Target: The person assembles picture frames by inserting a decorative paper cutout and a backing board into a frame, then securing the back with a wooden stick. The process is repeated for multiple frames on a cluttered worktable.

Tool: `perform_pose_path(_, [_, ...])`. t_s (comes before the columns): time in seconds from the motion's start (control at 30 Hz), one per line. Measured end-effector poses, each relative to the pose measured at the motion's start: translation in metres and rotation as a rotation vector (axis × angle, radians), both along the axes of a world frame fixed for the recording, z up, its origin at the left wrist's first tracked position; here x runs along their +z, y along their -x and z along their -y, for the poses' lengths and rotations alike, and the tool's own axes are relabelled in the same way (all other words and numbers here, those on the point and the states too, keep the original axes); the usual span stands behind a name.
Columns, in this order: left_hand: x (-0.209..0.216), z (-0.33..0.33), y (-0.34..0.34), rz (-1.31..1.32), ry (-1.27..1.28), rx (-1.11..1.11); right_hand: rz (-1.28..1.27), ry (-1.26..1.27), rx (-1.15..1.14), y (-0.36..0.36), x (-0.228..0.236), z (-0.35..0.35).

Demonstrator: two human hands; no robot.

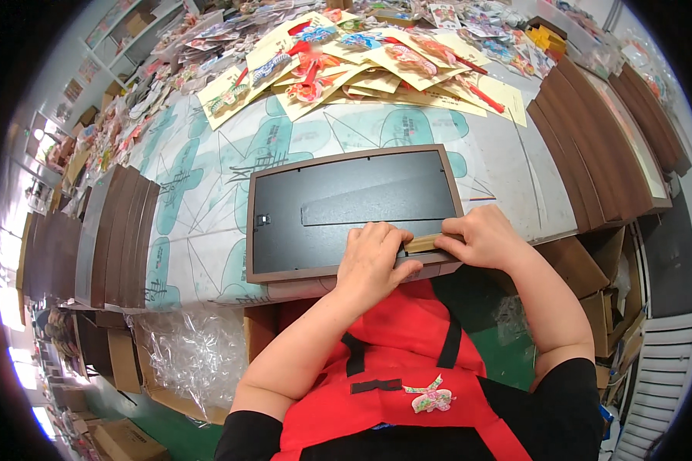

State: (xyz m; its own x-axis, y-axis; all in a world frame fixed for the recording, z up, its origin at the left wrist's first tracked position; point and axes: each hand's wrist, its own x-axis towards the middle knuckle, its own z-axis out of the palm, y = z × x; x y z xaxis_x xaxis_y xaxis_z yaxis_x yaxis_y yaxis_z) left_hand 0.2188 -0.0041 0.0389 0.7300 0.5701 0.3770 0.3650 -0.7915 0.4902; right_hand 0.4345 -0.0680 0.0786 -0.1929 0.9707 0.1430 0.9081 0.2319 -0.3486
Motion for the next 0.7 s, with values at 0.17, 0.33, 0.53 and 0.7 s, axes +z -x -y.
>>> perform_pose_path(0.17, [-0.003, 0.000, -0.001, 0.032, -0.023, -0.023, 0.009, -0.059, -0.001, 0.001, -0.003, 0.005])
perform_pose_path(0.33, [-0.002, 0.000, 0.000, 0.048, -0.027, -0.043, 0.043, 0.012, 0.024, 0.001, 0.003, 0.001])
perform_pose_path(0.53, [-0.005, 0.005, -0.001, 0.086, -0.025, -0.047, 0.225, -0.324, 0.089, 0.004, -0.014, 0.021])
perform_pose_path(0.7, [-0.012, 0.006, 0.006, 0.145, 0.069, -0.054, 0.300, -0.462, 0.005, 0.023, -0.023, 0.040])
